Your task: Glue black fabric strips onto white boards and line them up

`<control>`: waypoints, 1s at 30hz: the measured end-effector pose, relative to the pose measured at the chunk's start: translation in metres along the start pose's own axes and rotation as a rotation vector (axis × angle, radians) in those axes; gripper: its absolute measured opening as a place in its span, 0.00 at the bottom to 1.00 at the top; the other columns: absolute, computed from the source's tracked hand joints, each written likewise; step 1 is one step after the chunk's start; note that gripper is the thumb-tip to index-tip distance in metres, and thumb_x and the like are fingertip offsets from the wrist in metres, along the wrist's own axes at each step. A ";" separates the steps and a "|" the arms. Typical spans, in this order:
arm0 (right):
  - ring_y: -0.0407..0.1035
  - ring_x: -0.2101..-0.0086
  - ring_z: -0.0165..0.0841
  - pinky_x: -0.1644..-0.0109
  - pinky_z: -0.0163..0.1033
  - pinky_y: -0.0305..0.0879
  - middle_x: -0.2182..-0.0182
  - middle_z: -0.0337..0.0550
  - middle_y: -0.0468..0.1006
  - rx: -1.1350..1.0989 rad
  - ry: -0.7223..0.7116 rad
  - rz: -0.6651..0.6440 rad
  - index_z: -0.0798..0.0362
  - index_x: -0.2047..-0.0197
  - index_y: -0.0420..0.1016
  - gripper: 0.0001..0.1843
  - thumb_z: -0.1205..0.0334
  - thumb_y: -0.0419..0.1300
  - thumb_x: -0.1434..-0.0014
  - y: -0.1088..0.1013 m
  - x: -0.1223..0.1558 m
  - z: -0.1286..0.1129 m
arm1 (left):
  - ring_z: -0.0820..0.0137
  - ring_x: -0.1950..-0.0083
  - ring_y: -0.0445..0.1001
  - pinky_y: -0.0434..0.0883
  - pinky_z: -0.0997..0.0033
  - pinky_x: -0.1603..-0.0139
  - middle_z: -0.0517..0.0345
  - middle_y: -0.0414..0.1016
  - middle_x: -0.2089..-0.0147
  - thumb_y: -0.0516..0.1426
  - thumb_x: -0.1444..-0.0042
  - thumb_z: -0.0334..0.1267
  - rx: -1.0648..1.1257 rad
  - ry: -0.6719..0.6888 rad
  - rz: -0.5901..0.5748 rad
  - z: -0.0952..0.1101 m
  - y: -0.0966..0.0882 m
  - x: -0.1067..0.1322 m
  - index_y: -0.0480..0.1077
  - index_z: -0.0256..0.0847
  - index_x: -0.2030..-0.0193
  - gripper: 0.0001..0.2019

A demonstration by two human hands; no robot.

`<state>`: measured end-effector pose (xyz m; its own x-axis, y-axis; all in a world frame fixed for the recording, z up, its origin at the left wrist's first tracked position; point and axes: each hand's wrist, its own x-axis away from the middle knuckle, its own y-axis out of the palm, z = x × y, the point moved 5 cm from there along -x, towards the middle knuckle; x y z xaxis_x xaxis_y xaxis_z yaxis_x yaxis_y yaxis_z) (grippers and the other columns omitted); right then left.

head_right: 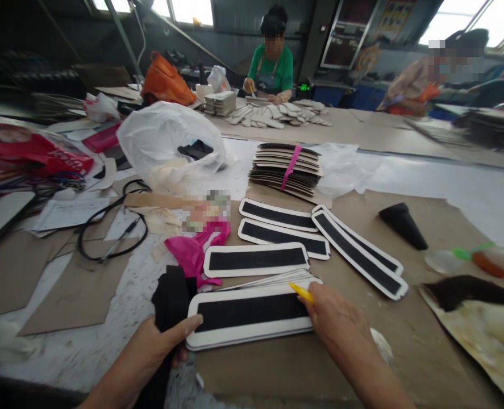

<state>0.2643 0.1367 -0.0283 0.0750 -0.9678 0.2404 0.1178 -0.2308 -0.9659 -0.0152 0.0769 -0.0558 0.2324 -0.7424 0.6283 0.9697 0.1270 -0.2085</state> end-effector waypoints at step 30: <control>0.72 0.71 0.39 0.75 0.36 0.54 0.71 0.40 0.74 -0.032 -0.032 0.041 0.49 0.68 0.65 0.08 0.58 0.50 0.40 0.008 -0.001 0.000 | 0.75 0.85 0.65 0.58 0.80 0.86 0.61 0.68 0.86 0.58 0.51 0.36 -0.002 0.042 0.038 0.010 0.008 0.000 0.69 0.31 0.68 0.08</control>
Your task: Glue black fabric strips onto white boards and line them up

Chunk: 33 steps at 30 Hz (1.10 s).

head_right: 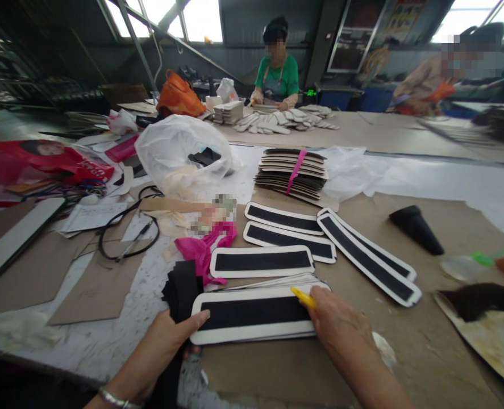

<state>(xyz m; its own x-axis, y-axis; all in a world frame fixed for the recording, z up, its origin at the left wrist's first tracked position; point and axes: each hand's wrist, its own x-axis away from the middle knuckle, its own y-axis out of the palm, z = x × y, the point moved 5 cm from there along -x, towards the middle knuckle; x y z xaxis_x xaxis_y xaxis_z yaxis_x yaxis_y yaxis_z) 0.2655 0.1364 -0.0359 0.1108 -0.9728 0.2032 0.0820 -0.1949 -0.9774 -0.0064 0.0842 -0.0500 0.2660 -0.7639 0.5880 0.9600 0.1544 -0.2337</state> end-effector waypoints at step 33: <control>0.71 0.67 0.38 0.72 0.36 0.55 0.68 0.41 0.75 -0.038 0.002 -0.017 0.51 0.67 0.65 0.05 0.62 0.52 0.39 -0.003 0.004 -0.005 | 0.66 0.69 0.73 0.70 0.72 0.65 0.56 0.76 0.71 0.58 0.53 0.42 0.092 0.095 -0.083 0.005 0.001 0.008 0.71 0.36 0.65 0.12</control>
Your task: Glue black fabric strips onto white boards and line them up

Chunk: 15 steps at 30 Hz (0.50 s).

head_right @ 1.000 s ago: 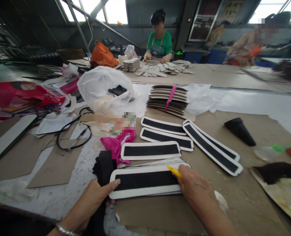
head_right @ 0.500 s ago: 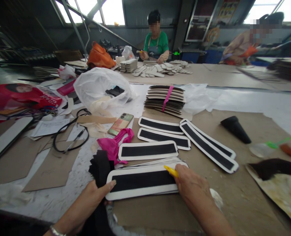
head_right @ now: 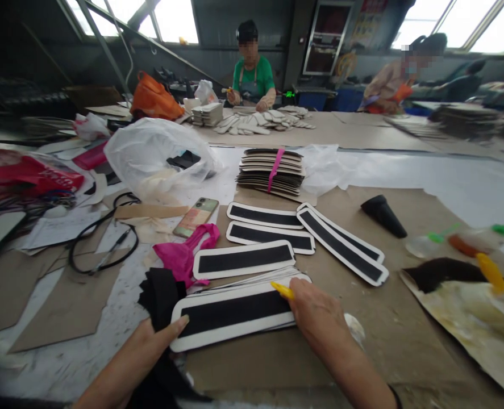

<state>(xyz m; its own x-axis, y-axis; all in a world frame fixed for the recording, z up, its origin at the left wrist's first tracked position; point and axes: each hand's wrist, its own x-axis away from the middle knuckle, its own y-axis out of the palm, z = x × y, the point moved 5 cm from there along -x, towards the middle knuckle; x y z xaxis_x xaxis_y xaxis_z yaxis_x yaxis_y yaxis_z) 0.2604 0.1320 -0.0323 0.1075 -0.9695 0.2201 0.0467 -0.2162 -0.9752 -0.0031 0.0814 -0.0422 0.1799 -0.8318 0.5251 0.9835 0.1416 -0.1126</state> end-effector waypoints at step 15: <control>0.72 0.71 0.38 0.75 0.37 0.55 0.70 0.40 0.74 -0.064 -0.048 0.006 0.48 0.68 0.65 0.07 0.59 0.49 0.41 0.018 -0.003 0.013 | 0.75 0.86 0.63 0.57 0.78 0.84 0.62 0.66 0.86 0.55 0.51 0.37 -0.175 -0.091 0.048 -0.007 -0.003 -0.007 0.67 0.34 0.74 0.08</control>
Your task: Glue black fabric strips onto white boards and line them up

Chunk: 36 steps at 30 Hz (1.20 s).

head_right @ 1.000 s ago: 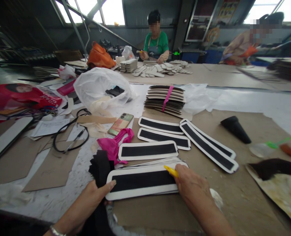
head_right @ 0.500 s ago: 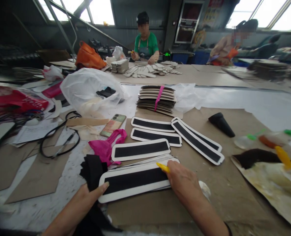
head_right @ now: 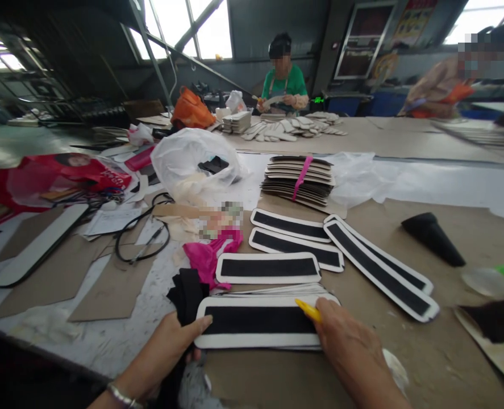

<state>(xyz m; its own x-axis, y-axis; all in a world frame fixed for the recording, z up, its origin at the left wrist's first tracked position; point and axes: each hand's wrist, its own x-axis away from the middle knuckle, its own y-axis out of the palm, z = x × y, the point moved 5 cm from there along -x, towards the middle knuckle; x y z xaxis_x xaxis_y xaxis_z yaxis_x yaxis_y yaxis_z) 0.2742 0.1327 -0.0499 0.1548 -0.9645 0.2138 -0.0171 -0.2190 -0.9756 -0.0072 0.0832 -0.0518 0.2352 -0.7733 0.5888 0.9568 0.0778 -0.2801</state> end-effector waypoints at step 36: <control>0.71 0.73 0.36 0.74 0.36 0.57 0.73 0.40 0.74 0.110 0.014 0.148 0.51 0.69 0.65 0.05 0.63 0.54 0.41 -0.021 0.006 -0.014 | 0.74 0.85 0.64 0.61 0.77 0.85 0.61 0.66 0.86 0.60 0.60 0.45 0.159 0.024 -0.002 -0.009 0.001 -0.003 0.66 0.34 0.76 0.14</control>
<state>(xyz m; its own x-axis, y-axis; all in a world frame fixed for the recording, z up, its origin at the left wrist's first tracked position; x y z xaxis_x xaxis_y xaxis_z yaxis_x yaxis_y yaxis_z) 0.2613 0.1295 -0.0273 0.1452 -0.9871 0.0675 0.0692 -0.0580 -0.9959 -0.0087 0.0798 -0.0605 0.2313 -0.7882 0.5702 0.9726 0.1737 -0.1545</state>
